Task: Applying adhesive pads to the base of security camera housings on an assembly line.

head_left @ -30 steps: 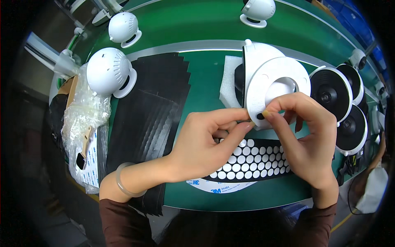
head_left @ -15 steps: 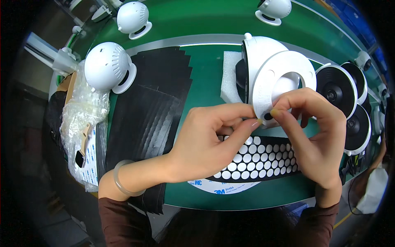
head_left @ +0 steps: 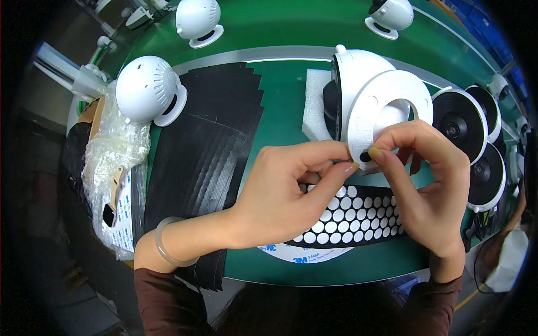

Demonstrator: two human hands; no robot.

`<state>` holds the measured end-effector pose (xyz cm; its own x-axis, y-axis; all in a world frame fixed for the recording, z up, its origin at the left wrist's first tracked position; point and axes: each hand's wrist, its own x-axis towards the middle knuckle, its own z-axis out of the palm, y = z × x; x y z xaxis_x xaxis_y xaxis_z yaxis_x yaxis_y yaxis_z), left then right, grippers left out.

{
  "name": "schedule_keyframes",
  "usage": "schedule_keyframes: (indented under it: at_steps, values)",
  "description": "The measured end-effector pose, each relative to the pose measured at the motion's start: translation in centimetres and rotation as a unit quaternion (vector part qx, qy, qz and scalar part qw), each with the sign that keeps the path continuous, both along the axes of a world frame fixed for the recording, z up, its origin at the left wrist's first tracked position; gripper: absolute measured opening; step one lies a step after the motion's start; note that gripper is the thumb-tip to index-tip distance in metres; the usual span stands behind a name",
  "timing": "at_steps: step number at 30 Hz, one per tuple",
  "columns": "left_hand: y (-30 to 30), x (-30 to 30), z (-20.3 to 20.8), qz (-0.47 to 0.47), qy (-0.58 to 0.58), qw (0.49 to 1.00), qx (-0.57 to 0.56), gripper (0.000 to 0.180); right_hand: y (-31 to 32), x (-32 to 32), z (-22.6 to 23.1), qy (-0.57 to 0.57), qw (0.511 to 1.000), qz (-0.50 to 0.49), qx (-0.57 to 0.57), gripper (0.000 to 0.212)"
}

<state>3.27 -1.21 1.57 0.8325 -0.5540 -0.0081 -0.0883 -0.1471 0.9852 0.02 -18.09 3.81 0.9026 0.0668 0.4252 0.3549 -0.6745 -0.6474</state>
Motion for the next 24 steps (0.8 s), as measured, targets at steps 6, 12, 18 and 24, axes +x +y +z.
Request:
schedule_keyframes:
  at_steps: [6,12,18,24]
  values:
    - [-0.1,0.0,0.2,-0.007,-0.006,1.000,0.001,0.018,-0.2,-0.2,0.5,0.028,0.999,-0.001,0.025,0.004]
    - [0.0,0.1,0.0,0.000,-0.014,1.000,0.001,0.018,0.1,0.1,-0.1,0.000,1.000,-0.005,0.004,0.005]
    - [0.0,-0.2,0.2,-0.004,-0.032,0.999,0.017,0.018,0.1,-0.3,0.4,0.044,0.999,-0.009,0.029,0.014]
    - [0.6,-0.7,1.4,-0.036,-0.083,0.968,0.235,0.019,-1.3,-0.3,0.8,0.028,0.991,0.040,0.126,0.017]
